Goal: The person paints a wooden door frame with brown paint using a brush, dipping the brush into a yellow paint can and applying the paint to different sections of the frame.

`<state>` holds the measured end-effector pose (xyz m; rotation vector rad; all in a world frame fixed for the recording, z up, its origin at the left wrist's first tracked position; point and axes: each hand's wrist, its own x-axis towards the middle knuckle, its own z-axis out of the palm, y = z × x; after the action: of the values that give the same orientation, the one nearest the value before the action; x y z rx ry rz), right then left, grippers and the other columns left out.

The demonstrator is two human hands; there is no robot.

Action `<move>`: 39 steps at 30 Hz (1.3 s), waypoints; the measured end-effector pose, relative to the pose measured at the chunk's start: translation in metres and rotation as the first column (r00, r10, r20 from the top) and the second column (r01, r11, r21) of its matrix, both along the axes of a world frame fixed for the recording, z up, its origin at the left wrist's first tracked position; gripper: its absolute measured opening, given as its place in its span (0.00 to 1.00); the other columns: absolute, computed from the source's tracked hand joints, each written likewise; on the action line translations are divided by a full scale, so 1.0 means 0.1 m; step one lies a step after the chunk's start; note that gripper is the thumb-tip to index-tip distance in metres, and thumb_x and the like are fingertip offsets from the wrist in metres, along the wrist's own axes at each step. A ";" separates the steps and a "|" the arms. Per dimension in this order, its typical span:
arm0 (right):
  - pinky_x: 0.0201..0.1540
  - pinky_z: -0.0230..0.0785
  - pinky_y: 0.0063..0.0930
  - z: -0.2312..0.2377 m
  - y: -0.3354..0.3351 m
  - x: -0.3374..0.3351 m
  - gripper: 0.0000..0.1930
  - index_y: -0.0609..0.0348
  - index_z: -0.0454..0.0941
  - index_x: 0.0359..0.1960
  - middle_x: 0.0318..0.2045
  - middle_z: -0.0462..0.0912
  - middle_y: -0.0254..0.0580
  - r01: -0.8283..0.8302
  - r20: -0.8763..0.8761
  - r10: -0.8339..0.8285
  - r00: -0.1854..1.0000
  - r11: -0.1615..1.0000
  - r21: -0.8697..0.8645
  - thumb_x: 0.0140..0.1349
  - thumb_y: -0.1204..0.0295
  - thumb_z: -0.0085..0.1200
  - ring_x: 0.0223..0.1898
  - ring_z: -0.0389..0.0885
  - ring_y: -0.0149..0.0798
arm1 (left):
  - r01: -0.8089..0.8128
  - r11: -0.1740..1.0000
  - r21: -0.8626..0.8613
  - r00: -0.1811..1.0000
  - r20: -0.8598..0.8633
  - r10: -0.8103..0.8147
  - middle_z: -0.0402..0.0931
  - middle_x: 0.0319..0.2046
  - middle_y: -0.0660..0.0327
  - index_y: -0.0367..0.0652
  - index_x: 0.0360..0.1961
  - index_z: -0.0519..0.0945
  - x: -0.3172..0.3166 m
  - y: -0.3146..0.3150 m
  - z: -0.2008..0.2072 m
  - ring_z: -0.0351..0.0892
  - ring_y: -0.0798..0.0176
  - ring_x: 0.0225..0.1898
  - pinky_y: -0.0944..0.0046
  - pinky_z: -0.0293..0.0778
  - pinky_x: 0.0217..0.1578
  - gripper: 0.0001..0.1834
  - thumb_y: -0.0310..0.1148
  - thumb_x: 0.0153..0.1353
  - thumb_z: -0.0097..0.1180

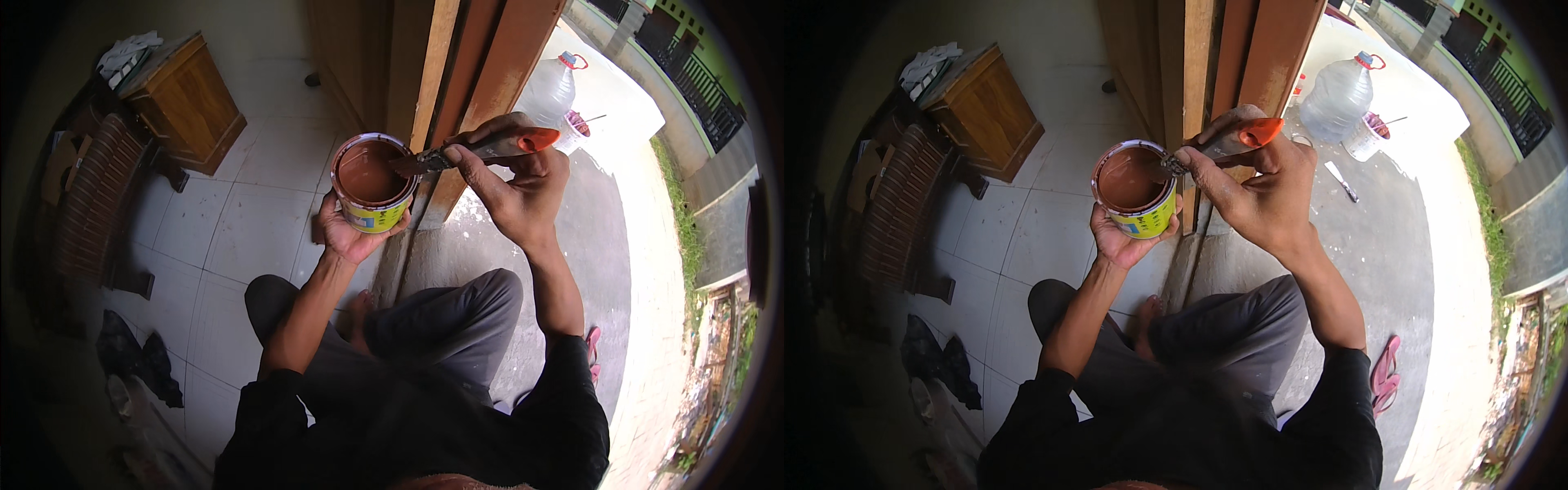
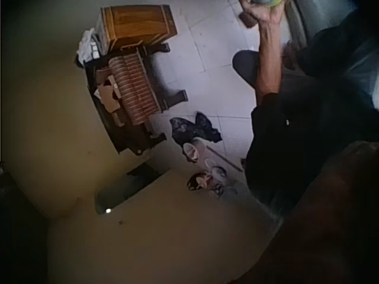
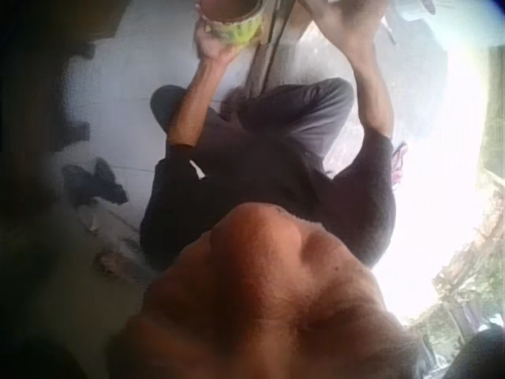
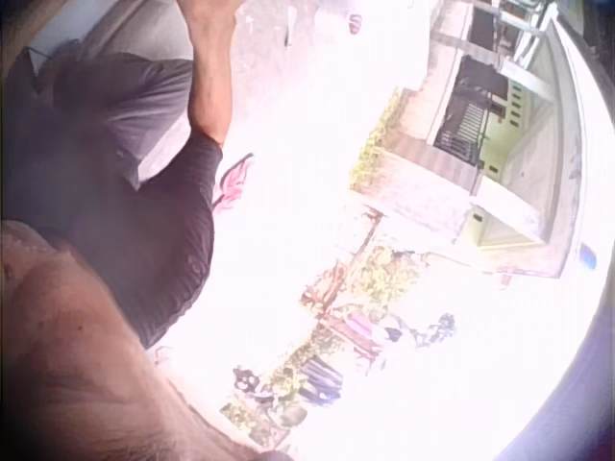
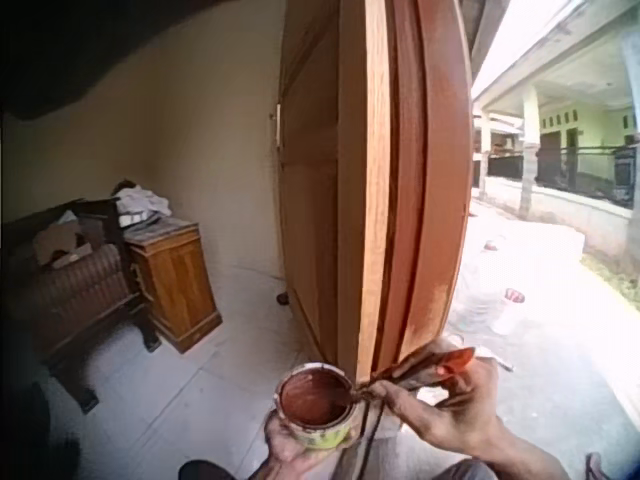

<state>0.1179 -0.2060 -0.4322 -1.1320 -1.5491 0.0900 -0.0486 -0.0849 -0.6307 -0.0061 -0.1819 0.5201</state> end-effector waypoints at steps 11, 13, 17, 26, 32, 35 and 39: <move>0.38 0.83 0.23 -0.29 0.27 -0.19 0.15 0.72 0.80 0.44 0.35 0.89 0.45 0.032 0.071 -0.018 0.997 0.977 -0.210 0.57 0.82 0.72 0.35 0.89 0.31 | -0.076 0.996 0.046 0.991 -0.110 0.081 0.60 0.74 0.51 0.57 0.75 0.63 -0.07 0.01 -0.18 0.61 0.39 0.72 0.23 0.66 0.61 0.47 0.63 0.57 0.59; 0.42 0.81 0.25 -0.25 0.24 -0.19 0.14 0.70 0.82 0.44 0.36 0.91 0.46 0.074 0.020 -0.072 0.997 0.970 -0.231 0.59 0.80 0.72 0.36 0.89 0.34 | -0.070 0.994 0.085 0.992 -0.101 0.079 0.60 0.74 0.52 0.57 0.75 0.63 -0.06 0.01 -0.19 0.61 0.40 0.73 0.23 0.66 0.61 0.47 0.63 0.57 0.59; 0.39 0.82 0.26 -0.15 0.23 -0.10 0.14 0.70 0.82 0.46 0.36 0.91 0.47 0.083 -0.006 -0.085 0.996 0.986 -0.143 0.61 0.78 0.71 0.34 0.89 0.34 | -0.088 0.993 0.075 0.984 -0.150 0.098 0.61 0.74 0.52 0.58 0.75 0.64 -0.05 -0.02 -0.13 0.62 0.40 0.72 0.25 0.66 0.61 0.47 0.62 0.55 0.60; 0.46 0.85 0.31 0.09 0.24 0.25 0.11 0.67 0.83 0.44 0.37 0.91 0.44 0.118 0.242 -0.135 0.961 0.990 0.082 0.62 0.78 0.70 0.41 0.91 0.37 | -0.017 0.999 0.047 0.998 -0.053 0.020 0.63 0.73 0.52 0.59 0.75 0.64 0.02 0.02 -0.10 0.61 0.38 0.71 0.33 0.68 0.63 0.48 0.62 0.55 0.63; 0.39 0.80 0.34 -0.06 0.28 0.24 0.20 0.65 0.82 0.48 0.32 0.89 0.48 -0.146 0.426 0.154 0.891 0.988 -0.052 0.55 0.71 0.72 0.35 0.90 0.46 | 0.054 0.998 -0.043 0.997 -0.047 -0.056 0.65 0.68 0.47 0.50 0.72 0.68 0.07 -0.02 0.03 0.60 0.39 0.69 0.38 0.67 0.63 0.47 0.58 0.53 0.62; 0.39 0.78 0.38 -0.12 0.30 0.24 0.21 0.64 0.84 0.47 0.27 0.87 0.48 -0.159 0.470 0.112 0.875 0.985 0.062 0.51 0.69 0.72 0.33 0.88 0.50 | -0.045 0.999 -0.013 0.984 -0.173 0.042 0.64 0.70 0.50 0.47 0.70 0.71 0.04 0.01 -0.03 0.57 0.43 0.71 0.37 0.62 0.64 0.45 0.53 0.51 0.63; 0.35 0.78 0.38 -0.06 0.33 0.30 0.18 0.65 0.85 0.37 0.23 0.85 0.47 -0.071 0.354 0.034 0.934 0.993 0.090 0.51 0.65 0.73 0.29 0.87 0.50 | 0.079 0.995 -0.059 0.993 -0.083 -0.084 0.62 0.72 0.50 0.49 0.71 0.70 0.12 -0.02 -0.03 0.54 0.45 0.71 0.38 0.62 0.64 0.45 0.52 0.51 0.63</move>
<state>0.1475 -0.1731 -0.4384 -1.0657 -1.8800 -0.1640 -0.0362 -0.0864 -0.6333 -0.0458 -0.0834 0.4426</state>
